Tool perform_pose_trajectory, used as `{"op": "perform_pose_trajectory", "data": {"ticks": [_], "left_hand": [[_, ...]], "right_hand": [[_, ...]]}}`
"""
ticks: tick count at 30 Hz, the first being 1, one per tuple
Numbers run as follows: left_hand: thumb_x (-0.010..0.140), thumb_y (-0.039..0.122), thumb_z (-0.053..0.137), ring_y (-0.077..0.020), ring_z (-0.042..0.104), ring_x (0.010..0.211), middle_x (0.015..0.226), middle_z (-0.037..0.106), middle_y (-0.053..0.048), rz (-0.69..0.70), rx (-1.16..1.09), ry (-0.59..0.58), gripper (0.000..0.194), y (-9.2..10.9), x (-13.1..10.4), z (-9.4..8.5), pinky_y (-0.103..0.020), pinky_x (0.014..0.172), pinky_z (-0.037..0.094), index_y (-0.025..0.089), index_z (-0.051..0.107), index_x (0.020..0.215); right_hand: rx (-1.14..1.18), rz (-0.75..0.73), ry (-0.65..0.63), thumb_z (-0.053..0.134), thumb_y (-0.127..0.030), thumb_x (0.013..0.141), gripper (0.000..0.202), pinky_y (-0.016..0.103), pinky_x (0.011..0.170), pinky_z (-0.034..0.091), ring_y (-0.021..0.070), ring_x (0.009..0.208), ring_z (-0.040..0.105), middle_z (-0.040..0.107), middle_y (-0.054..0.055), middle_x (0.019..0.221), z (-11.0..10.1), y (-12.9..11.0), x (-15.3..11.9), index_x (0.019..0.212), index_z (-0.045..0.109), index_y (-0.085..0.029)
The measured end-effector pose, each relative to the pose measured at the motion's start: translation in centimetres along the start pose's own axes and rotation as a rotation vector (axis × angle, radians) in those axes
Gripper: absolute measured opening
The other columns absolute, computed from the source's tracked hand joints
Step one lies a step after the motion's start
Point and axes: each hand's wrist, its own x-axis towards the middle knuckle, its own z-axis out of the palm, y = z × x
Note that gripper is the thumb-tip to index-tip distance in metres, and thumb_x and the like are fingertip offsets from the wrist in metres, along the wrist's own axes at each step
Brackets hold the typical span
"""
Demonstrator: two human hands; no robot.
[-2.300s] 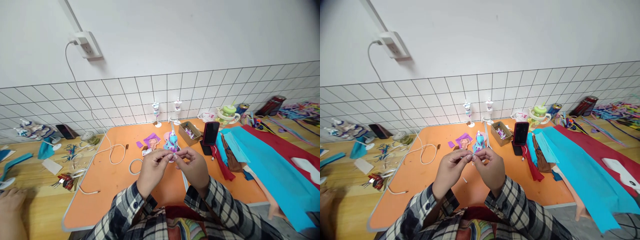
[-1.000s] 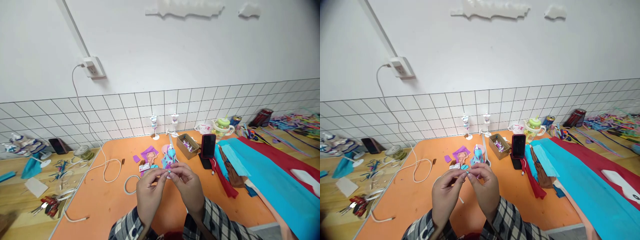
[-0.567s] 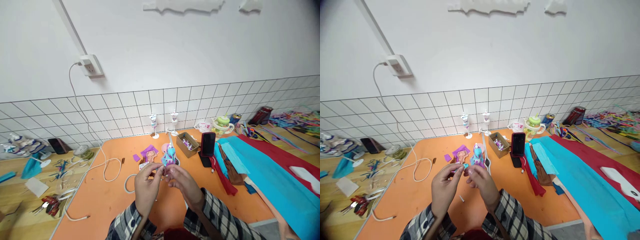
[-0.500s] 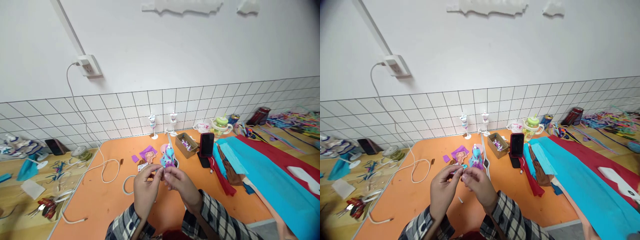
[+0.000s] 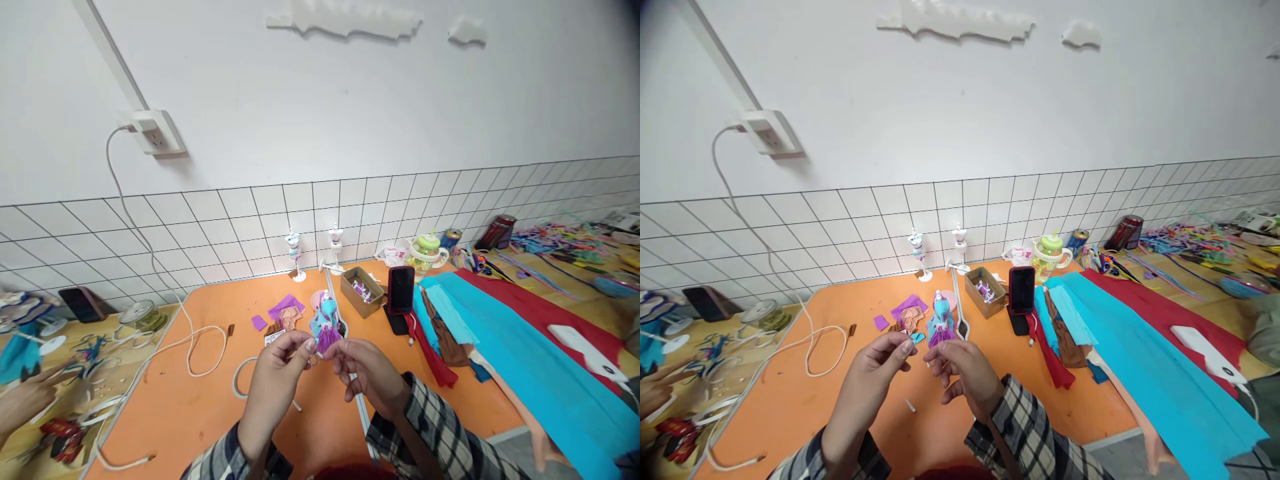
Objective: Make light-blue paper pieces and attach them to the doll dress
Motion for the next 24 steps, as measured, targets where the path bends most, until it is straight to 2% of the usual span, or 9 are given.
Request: {"op": "perform_pose_trajectory", "data": {"ticks": [3,6,8,10,14,18,21,24], "left_hand": [[0.082,0.037,0.061,-0.0161,0.061,0.074,0.079,0.068,-0.002,0.155,0.267,0.075,0.019,0.0,-0.4,0.3,-0.026,0.068,0.049,0.02,0.067,0.081],[0.084,0.037,0.058,-0.0177,0.062,0.078,0.083,0.069,-0.002,0.233,0.392,0.109,0.018,-0.1,-0.8,0.6,-0.027,0.069,0.049,0.021,0.068,0.082],[0.084,0.038,0.058,-0.0176,0.062,0.077,0.082,0.069,-0.002,0.224,0.398,0.112,0.019,-0.1,-0.9,0.6,-0.027,0.069,0.049,0.021,0.067,0.082],[0.084,0.039,0.058,-0.0168,0.061,0.073,0.078,0.067,-0.002,0.18,0.344,0.062,0.02,0.1,-0.9,0.5,-0.026,0.068,0.049,0.02,0.066,0.08],[0.086,0.039,0.054,-0.0153,0.059,0.069,0.073,0.064,-0.001,0.095,0.207,-0.138,0.023,0.9,-0.9,-0.2,-0.024,0.065,0.048,0.02,0.062,0.076],[0.084,0.038,0.057,-0.0149,0.059,0.071,0.076,0.067,0.0,0.096,0.279,-0.275,0.02,2.0,-1.1,-1.2,-0.023,0.066,0.046,0.021,0.065,0.078],[0.084,0.038,0.058,-0.0154,0.059,0.071,0.077,0.068,-0.001,0.078,0.323,-0.244,0.019,2.6,-1.1,-1.6,-0.023,0.064,0.045,0.022,0.067,0.08],[0.083,0.039,0.058,-0.0154,0.059,0.07,0.076,0.068,-0.001,0.055,0.321,-0.209,0.02,2.8,-1.2,-1.3,-0.023,0.063,0.045,0.021,0.067,0.08]], "right_hand": [[0.053,0.009,-0.027,0.065,-0.057,0.072,0.045,0.022,0.042,0.051,0.0081,0.059,0.047,0.051,0.001,0.081,1.1,0.2,-0.5,0.088,0.064,-0.015],[0.098,-0.006,0.061,0.076,-0.05,0.064,0.042,0.024,0.044,0.054,0.0062,0.056,0.045,0.05,0.0,0.081,2.2,0.7,-0.5,0.084,0.062,-0.016],[0.136,-0.002,0.098,0.079,-0.047,0.062,0.041,0.023,0.044,0.054,0.0046,0.054,0.042,0.049,-0.002,0.078,2.4,1.1,-0.3,0.082,0.062,-0.016],[0.173,0.015,0.075,0.08,-0.047,0.061,0.041,0.021,0.044,0.053,0.0035,0.052,0.04,0.05,-0.002,0.077,2.2,1.3,-0.1,0.081,0.062,-0.016],[0.148,0.056,-0.052,0.081,-0.045,0.06,0.039,0.018,0.043,0.051,0.0032,0.052,0.039,0.051,-0.002,0.073,0.8,1.8,-0.1,0.08,0.064,-0.015],[0.01,0.08,-0.09,0.08,-0.041,0.061,0.035,0.02,0.043,0.052,0.0052,0.053,0.043,0.052,-0.001,0.072,-0.6,1.5,-1.1,0.078,0.066,-0.014],[0.054,0.118,-0.083,0.072,-0.044,0.069,0.038,0.024,0.044,0.054,0.0088,0.06,0.051,0.056,0.003,0.086,-0.9,0.5,-2.0,0.093,0.066,-0.015],[0.206,0.211,-0.209,0.063,-0.048,0.078,0.041,0.025,0.047,0.055,0.0125,0.069,0.059,0.058,0.007,0.099,-0.6,-0.4,-2.5,0.107,0.061,-0.018]]}}
